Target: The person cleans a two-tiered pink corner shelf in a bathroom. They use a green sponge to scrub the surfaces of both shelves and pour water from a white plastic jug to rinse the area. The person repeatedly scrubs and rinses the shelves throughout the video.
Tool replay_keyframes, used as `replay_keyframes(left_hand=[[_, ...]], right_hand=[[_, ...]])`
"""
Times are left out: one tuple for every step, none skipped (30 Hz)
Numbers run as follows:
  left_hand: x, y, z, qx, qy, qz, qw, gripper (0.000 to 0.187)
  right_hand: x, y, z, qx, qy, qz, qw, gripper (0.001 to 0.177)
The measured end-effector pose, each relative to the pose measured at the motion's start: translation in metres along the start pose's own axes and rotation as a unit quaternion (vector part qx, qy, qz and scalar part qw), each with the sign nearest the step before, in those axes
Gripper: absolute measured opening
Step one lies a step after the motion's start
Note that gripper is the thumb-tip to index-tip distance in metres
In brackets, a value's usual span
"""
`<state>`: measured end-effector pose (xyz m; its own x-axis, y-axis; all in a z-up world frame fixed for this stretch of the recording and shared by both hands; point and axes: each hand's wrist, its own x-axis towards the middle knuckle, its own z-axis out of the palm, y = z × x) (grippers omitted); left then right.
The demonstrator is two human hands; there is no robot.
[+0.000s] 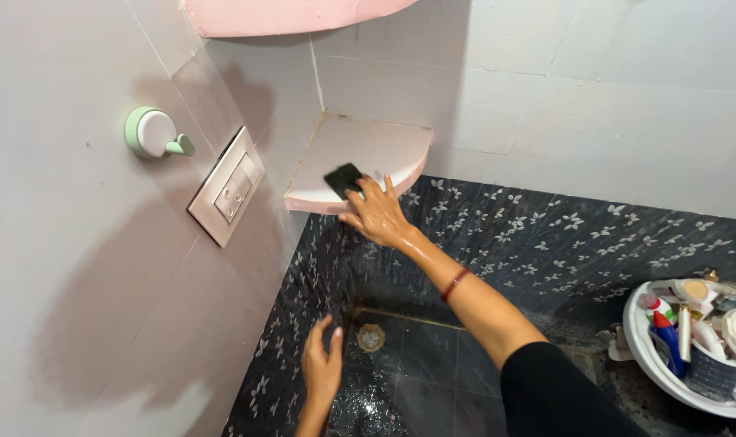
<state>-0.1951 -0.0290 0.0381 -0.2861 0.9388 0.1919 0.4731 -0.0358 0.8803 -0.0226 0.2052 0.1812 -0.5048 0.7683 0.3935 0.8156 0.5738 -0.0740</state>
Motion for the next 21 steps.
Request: replay_keyframes(left_hand=[[0.011, 0.01, -0.002, 0.018, 0.01, 0.077, 0.997, 0.042], [0.021, 0.02, -0.004, 0.024, 0.004, 0.101, 0.995, 0.041], [0.032, 0.032, -0.007, 0.031, -0.002, 0.125, 0.992, 0.041], [0.041, 0.044, -0.012, 0.037, -0.007, 0.149, 0.988, 0.041], [0.048, 0.058, -0.018, 0.047, 0.001, 0.186, 0.981, 0.041], [0.054, 0.071, -0.026, 0.057, 0.012, 0.224, 0.973, 0.042], [0.06, 0.083, -0.033, 0.068, 0.022, 0.261, 0.963, 0.042], [0.065, 0.095, -0.04, 0.081, 0.029, 0.269, 0.959, 0.041], [0.072, 0.105, -0.046, 0.093, 0.036, 0.276, 0.956, 0.041], [0.077, 0.112, -0.05, 0.106, 0.043, 0.283, 0.952, 0.04], [0.082, 0.118, -0.052, 0.105, 0.047, 0.285, 0.952, 0.041], [0.088, 0.122, -0.052, 0.105, 0.048, 0.289, 0.95, 0.041], [0.093, 0.124, -0.052, 0.105, 0.05, 0.292, 0.949, 0.042], [0.1, 0.123, -0.048, 0.114, 0.043, 0.287, 0.95, 0.043], [0.108, 0.121, -0.043, 0.123, 0.037, 0.283, 0.951, 0.045], [0.116, 0.117, -0.035, 0.131, 0.029, 0.279, 0.951, 0.047], [0.124, 0.113, -0.025, 0.141, 0.022, 0.269, 0.952, 0.048], [0.134, 0.108, -0.016, 0.152, 0.016, 0.261, 0.953, 0.049], [0.144, 0.102, -0.007, 0.163, 0.009, 0.252, 0.954, 0.05], [0.152, 0.097, 0.0, 0.171, 0.011, 0.252, 0.953, 0.051], [0.161, 0.092, 0.008, 0.178, 0.013, 0.252, 0.951, 0.052]], right_hand=[[-0.008, 0.002, -0.003, -0.028, 0.019, -0.013, 0.999, 0.06], [-0.014, 0.007, -0.008, -0.057, 0.038, -0.026, 0.997, 0.06], [-0.017, 0.017, -0.013, -0.022, 0.027, 0.023, 0.999, 0.059], [-0.018, 0.032, -0.019, 0.014, 0.014, 0.072, 0.997, 0.059], [-0.017, 0.05, -0.023, 0.049, 0.002, 0.12, 0.991, 0.06], [-0.011, 0.069, -0.024, -0.002, -0.027, 0.147, 0.989, 0.056], [-0.002, 0.09, -0.023, -0.054, -0.056, 0.172, 0.982, 0.054], [0.009, 0.108, -0.018, -0.031, -0.019, 0.197, 0.98, 0.052], [0.023, 0.119, -0.009, -0.007, 0.019, 0.22, 0.975, 0.051], [0.037, 0.124, 0.002, -0.005, 0.008, 0.23, 0.973, 0.05], [0.052, 0.125, 0.012, -0.003, -0.002, 0.24, 0.971, 0.055], [0.062, 0.12, 0.02, 0.0, -0.012, 0.252, 0.968, 0.066], [0.074, 0.108, 0.026, 0.007, -0.079, 0.264, 0.961, 0.066], [0.086, 0.09, 0.033, 0.012, -0.145, 0.278, 0.949, 0.067], [0.09, 0.066, 0.041, 0.002, -0.114, 0.237, 0.965, 0.061], [0.088, 0.045, 0.045, -0.011, -0.083, 0.197, 0.977, 0.06], [0.085, 0.025, 0.047, 0.006, -0.098, 0.164, 0.981, 0.061], [0.078, 0.007, 0.047, 0.025, -0.113, 0.131, 0.985, 0.061], [0.064, -0.006, 0.045, 0.032, -0.097, 0.095, 0.99, 0.06], [0.051, -0.018, 0.042, 0.041, -0.082, 0.06, 0.994, 0.058], [0.04, -0.021, 0.035, 0.038, -0.064, 0.045, 0.996, 0.056]])
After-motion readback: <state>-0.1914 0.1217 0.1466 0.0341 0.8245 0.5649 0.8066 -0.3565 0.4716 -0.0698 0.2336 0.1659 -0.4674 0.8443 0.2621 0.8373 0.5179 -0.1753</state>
